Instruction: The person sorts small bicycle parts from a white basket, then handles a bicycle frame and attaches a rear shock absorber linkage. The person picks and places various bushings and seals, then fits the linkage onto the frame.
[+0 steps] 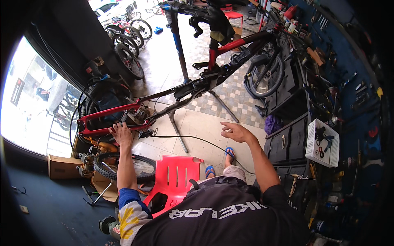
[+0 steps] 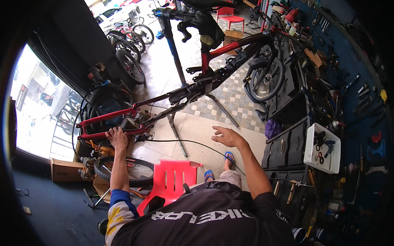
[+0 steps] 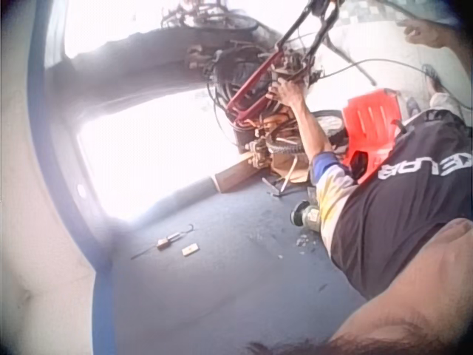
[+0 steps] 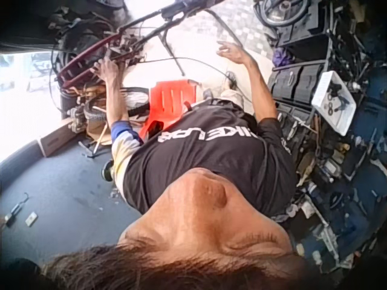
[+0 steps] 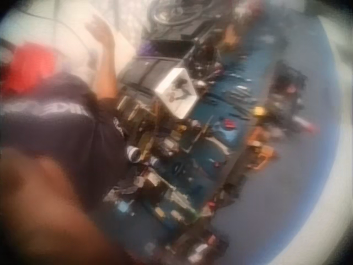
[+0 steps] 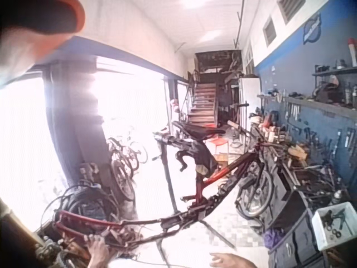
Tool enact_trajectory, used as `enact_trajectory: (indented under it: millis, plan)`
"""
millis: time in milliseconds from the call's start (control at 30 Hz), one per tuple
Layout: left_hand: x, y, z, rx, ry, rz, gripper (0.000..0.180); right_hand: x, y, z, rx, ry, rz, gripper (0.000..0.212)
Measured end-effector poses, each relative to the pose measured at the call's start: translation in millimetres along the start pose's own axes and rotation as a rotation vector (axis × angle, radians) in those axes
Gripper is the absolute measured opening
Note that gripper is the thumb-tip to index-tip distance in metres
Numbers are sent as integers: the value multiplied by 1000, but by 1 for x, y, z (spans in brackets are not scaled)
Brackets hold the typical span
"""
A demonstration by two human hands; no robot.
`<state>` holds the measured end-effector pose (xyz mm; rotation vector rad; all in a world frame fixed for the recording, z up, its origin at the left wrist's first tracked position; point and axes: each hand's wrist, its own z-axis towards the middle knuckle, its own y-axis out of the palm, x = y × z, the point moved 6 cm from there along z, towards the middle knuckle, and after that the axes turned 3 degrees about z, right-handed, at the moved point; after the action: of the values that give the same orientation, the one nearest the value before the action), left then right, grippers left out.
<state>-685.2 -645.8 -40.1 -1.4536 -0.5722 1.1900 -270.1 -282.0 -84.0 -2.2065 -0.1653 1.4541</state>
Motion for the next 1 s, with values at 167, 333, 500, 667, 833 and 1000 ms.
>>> enact_trajectory:
  millis: [167, 333, 500, 667, 833, 1000]
  plan:
    - [31, -13, -19, 207, -46, -279, 55, 13, -3, -18, 30, 31, 44, 70]
    - [133, 5, -82, 229, 117, -1165, 11, 16, 0, -43, 64, 74, 34, 70]
    - [260, -7, -169, -308, 173, -1421, 22, 17, -4, -70, 107, 149, -15, 71]
    - [305, -47, -196, -722, 330, -1287, 64, 17, -9, -80, 186, 118, -105, 70]
    - [326, -44, -209, -837, 548, -1195, 69, 3, -11, -91, 276, 89, -95, 66]
    - [348, -49, -231, -714, 756, -1140, 41, 5, -10, -115, 348, 136, -23, 64]
